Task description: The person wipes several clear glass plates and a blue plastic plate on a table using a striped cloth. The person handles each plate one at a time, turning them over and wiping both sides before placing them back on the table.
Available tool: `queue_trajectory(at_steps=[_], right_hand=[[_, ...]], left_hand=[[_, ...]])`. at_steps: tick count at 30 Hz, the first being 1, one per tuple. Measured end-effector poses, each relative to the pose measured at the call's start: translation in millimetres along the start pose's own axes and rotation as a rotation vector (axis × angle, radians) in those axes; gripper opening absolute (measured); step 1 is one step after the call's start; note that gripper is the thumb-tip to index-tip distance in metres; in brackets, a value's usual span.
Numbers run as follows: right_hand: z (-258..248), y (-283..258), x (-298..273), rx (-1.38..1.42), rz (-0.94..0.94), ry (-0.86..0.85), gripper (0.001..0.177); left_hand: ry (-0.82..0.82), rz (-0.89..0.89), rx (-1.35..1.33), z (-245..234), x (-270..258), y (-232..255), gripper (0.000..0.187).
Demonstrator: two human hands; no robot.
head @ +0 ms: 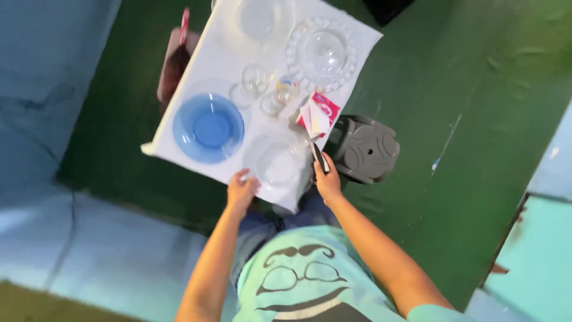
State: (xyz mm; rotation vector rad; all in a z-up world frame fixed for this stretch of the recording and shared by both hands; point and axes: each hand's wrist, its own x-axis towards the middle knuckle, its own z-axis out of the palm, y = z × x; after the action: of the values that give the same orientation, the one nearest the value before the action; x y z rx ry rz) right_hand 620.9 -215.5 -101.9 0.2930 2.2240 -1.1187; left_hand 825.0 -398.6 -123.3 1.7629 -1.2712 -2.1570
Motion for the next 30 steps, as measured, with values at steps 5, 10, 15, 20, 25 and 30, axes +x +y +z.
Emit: queue_trajectory(at_steps=[5, 10, 15, 20, 25, 30], right_hand=[[19.8, -18.3, -32.3, 0.015, 0.031, 0.187, 0.04], [-3.3, -16.5, -53.2, 0.155, 0.042, 0.348, 0.036], [-6.3, -45.8, -91.6, 0.75, 0.197, 0.151, 0.032], [-16.1, -96.1, -132.3, 0.663, -0.139, 0.268, 0.034], [-15.3, -120.1, -186.7, -0.342, -0.705, 0.491, 0.063], [1.9, -110.0, -197.6, -0.208, -1.112, -0.225, 0.059]], left_hand=[[-0.228, -0.039, -0.003, -6.6, 22.8, 9.7, 0.049], [-0.399, 0.147, 0.047, -23.3, -18.1, 54.8, 0.04], [-0.69, 0.363, 0.064, -32.0, -44.6, 84.9, 0.078], [-0.822, 0.238, -0.242, -12.3, -109.0, 139.3, 0.084], [-0.821, 0.267, -0.33, 11.1, -125.8, 139.6, 0.072], [-0.598, 0.69, -0.018, 22.6, -144.6, 145.7, 0.058]])
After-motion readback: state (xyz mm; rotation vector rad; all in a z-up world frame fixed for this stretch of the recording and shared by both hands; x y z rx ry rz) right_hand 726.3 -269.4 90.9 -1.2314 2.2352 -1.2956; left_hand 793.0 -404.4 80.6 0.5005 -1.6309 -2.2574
